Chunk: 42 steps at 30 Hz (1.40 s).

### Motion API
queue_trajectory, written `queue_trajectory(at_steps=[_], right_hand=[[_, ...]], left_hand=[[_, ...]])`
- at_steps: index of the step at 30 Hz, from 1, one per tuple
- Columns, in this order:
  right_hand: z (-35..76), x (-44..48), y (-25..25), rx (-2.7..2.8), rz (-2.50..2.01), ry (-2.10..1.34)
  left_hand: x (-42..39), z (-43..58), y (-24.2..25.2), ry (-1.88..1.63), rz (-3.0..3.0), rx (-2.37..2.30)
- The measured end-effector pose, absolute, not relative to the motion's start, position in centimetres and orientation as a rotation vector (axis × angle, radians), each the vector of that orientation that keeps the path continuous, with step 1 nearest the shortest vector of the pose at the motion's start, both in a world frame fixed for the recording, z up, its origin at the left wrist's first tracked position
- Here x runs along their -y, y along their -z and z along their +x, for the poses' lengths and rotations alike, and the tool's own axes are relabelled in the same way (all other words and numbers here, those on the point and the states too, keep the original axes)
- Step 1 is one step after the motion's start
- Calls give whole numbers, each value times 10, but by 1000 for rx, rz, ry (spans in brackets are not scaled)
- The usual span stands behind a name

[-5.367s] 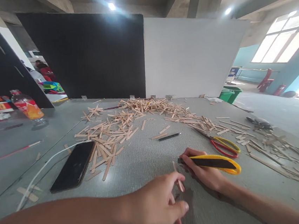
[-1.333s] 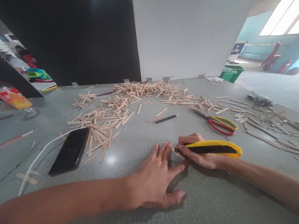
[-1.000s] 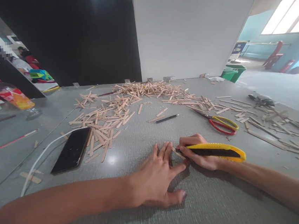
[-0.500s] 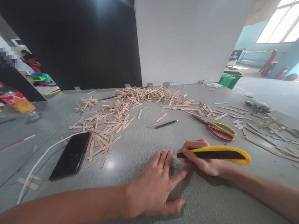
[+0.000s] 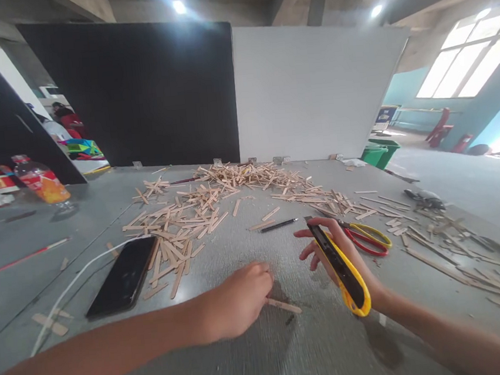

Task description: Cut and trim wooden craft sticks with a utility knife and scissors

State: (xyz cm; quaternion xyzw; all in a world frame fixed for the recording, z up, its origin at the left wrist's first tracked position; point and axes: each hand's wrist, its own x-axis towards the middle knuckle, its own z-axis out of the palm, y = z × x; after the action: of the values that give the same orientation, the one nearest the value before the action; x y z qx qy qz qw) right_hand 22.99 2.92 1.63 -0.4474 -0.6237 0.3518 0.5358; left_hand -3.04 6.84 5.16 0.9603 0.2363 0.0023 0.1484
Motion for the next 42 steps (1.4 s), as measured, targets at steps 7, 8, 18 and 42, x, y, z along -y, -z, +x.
queue_trajectory(at_steps=[7,8,18,42], right_hand=[[245,-25,-61,1471,-982,-920],[248,-24,-68,1407,-944,-978],[255,-13,-112,1090,-1038,-1052],[256,58,-77,2515,-1187,448]], left_hand=[[-70,-42,-98,-183,2537,-871],[-69,-42,-108,-254,2501,-904],[-44,-49,-158,-496,1884,-794],[-52,-39,-169,137,1764,-645]])
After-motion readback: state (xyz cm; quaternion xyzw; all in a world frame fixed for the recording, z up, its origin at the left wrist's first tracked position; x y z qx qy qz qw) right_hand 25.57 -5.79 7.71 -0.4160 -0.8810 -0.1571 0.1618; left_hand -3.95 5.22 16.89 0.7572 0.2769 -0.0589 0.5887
